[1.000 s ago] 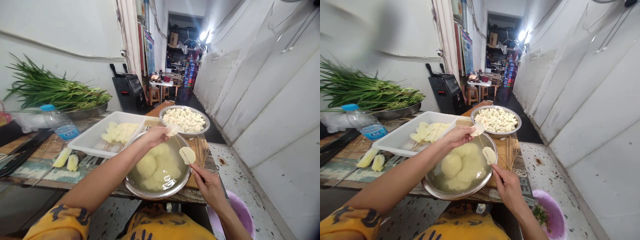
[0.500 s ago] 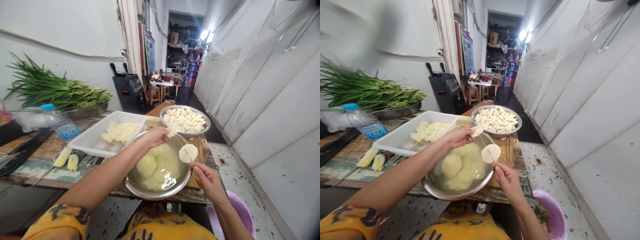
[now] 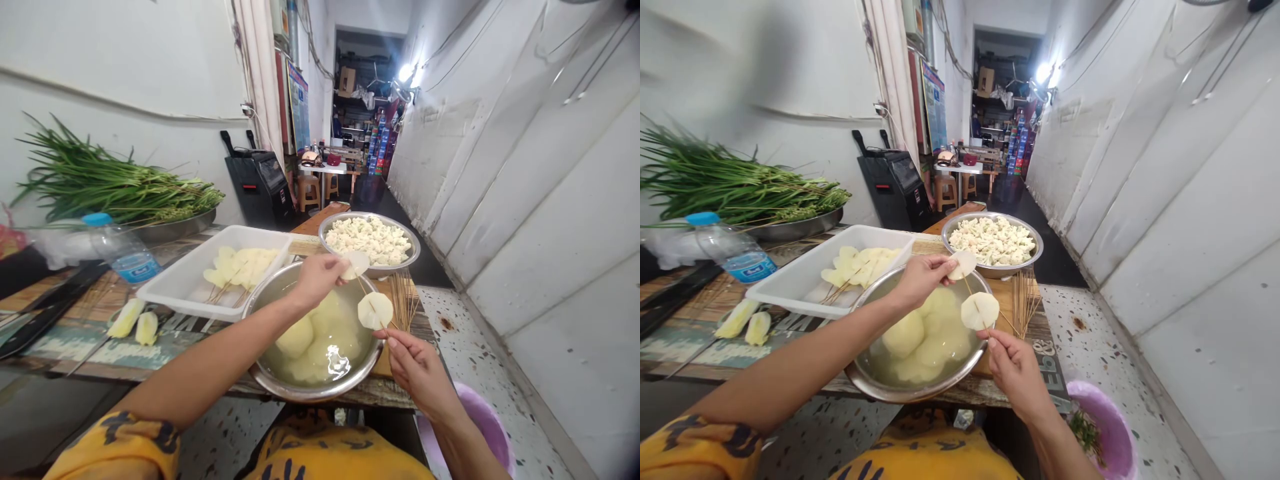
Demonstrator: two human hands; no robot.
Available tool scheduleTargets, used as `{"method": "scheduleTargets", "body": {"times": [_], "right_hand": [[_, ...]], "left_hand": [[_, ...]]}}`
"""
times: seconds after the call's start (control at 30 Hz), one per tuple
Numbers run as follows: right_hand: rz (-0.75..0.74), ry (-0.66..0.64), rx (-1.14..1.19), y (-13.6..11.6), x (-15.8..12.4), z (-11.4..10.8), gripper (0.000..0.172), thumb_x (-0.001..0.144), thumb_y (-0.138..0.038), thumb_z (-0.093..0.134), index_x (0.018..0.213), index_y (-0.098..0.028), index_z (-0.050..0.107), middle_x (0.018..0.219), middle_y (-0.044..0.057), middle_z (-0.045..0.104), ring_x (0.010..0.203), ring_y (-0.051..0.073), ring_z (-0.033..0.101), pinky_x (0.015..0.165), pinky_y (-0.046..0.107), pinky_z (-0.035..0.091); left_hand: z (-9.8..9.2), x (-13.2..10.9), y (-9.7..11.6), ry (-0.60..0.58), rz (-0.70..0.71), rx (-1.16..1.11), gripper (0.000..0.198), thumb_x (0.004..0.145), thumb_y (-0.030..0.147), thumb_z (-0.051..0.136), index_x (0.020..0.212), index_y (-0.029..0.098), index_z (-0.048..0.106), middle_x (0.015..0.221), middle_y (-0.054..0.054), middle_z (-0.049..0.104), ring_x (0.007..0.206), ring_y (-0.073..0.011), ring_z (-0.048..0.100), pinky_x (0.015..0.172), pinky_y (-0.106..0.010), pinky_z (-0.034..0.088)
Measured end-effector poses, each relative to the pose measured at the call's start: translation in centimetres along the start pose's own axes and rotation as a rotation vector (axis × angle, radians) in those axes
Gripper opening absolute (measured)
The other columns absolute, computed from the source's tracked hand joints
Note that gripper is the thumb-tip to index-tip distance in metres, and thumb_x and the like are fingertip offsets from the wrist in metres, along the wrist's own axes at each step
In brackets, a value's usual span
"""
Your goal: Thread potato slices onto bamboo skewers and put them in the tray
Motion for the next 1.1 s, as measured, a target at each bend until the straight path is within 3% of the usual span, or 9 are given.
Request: {"method": "scheduleTargets", "body": {"times": [0.13, 0.23, 0.33, 0.4, 0.53, 0.6, 0.7, 0.93, 1.1], "right_hand": [[-0.013, -0.001, -0.028, -0.5, -0.6, 0.0, 0.042, 0.087, -0.042, 0.054, 0.112, -0.009, 0.061, 0.046, -0.011, 0.024, 0.039, 0.004, 0.014, 0.037, 0.018, 0.013], [-0.157, 0.07, -0.317, -1.1, -0.8, -0.3, 0.039, 0.089, -0.038, 0.049, 0.112, -0.01, 0.064, 0.047, -0.006, 0.04, 0.038, 0.008, 0.032, 0.037, 0.02, 0.026], [-0.42, 0.172, -0.698, -2.1, -1.2, -0.2, 0.031, 0.088, -0.028, 0.05, 0.107, -0.015, 0.069, 0.073, 0.008, 0.067, 0.062, 0.019, 0.061, 0.057, 0.028, 0.047], [-0.533, 0.188, -0.83, -2.4, -1.5, 0.1, 0.029, 0.087, -0.024, 0.049, 0.106, -0.019, 0.07, 0.091, 0.012, 0.071, 0.078, 0.024, 0.066, 0.07, 0.033, 0.05], [-0.368, 0.107, -0.652, -2.0, -1.5, 0.3, 0.03, 0.089, -0.031, 0.048, 0.106, -0.018, 0.069, 0.062, 0.005, 0.062, 0.056, 0.018, 0.058, 0.052, 0.028, 0.046], [-0.155, 0.03, -0.386, -1.2, -1.5, 0.4, 0.036, 0.09, -0.039, 0.048, 0.109, -0.014, 0.066, 0.046, -0.005, 0.04, 0.039, 0.01, 0.037, 0.038, 0.021, 0.031], [0.02, 0.004, -0.081, -0.3, -1.7, 0.5, 0.044, 0.088, -0.046, 0.051, 0.111, -0.01, 0.062, 0.046, -0.011, 0.021, 0.038, 0.005, 0.014, 0.036, 0.018, 0.014], [-0.176, 0.154, -0.365, -0.8, -1.4, -0.1, 0.037, 0.085, -0.044, 0.053, 0.101, -0.014, 0.069, 0.051, -0.006, 0.029, 0.046, 0.009, 0.025, 0.042, 0.022, 0.018], [-0.145, 0.118, -0.376, -1.1, -1.4, 0.2, 0.041, 0.087, -0.045, 0.05, 0.104, -0.012, 0.067, 0.051, -0.006, 0.026, 0.045, 0.009, 0.022, 0.042, 0.023, 0.015]], "left_hand": [[0.2, -0.2, 0.2, -0.003, -0.015, -0.056, 0.013, 0.074, 0.022, 0.063, 0.076, 0.011, 0.071, 0.058, -0.002, 0.064, 0.05, -0.0104, 0.055, 0.052, -0.021, 0.043], [0.4, -0.2, -0.4, -0.018, -0.18, -0.208, 0.01, 0.074, 0.018, 0.064, 0.071, 0.009, 0.069, 0.06, -0.004, 0.064, 0.049, -0.0092, 0.055, 0.051, -0.021, 0.043], [0.5, -0.2, -0.9, -0.029, -0.286, -0.314, 0.011, 0.074, 0.016, 0.064, 0.068, 0.008, 0.067, 0.062, -0.005, 0.063, 0.048, -0.0077, 0.055, 0.05, -0.02, 0.043], [0.4, -0.2, -1.1, -0.025, -0.298, -0.327, 0.011, 0.074, 0.016, 0.064, 0.068, 0.007, 0.066, 0.062, -0.005, 0.063, 0.048, -0.0072, 0.054, 0.05, -0.02, 0.042], [0.3, -0.3, -0.8, -0.005, -0.256, -0.281, 0.011, 0.074, 0.016, 0.064, 0.068, 0.008, 0.067, 0.061, -0.004, 0.063, 0.045, -0.0071, 0.053, 0.048, -0.019, 0.041], [0.2, -0.3, -0.4, 0.012, -0.211, -0.247, 0.011, 0.075, 0.015, 0.063, 0.067, 0.009, 0.067, 0.059, -0.003, 0.063, 0.045, -0.0072, 0.053, 0.047, -0.019, 0.041], [0.2, -0.3, -0.1, 0.019, -0.158, -0.192, 0.01, 0.074, 0.014, 0.062, 0.068, 0.009, 0.068, 0.056, -0.002, 0.062, 0.045, -0.0079, 0.053, 0.047, -0.02, 0.041], [0.5, -0.5, 0.0, -0.04, -0.138, -0.157, 0.011, 0.075, 0.017, 0.063, 0.074, 0.009, 0.07, 0.058, -0.003, 0.063, 0.047, -0.0087, 0.054, 0.049, -0.02, 0.042], [0.7, -0.8, 0.1, -0.048, -0.139, -0.164, 0.01, 0.075, 0.016, 0.062, 0.074, 0.009, 0.07, 0.058, -0.003, 0.063, 0.047, -0.0086, 0.054, 0.05, -0.021, 0.043]]}}
Point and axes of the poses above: each hand's wrist, its own x-axis towards the middle knuckle, its own z-axis out of the palm, y = z × x, the point moved 5 cm from there along x, towards the middle knuckle
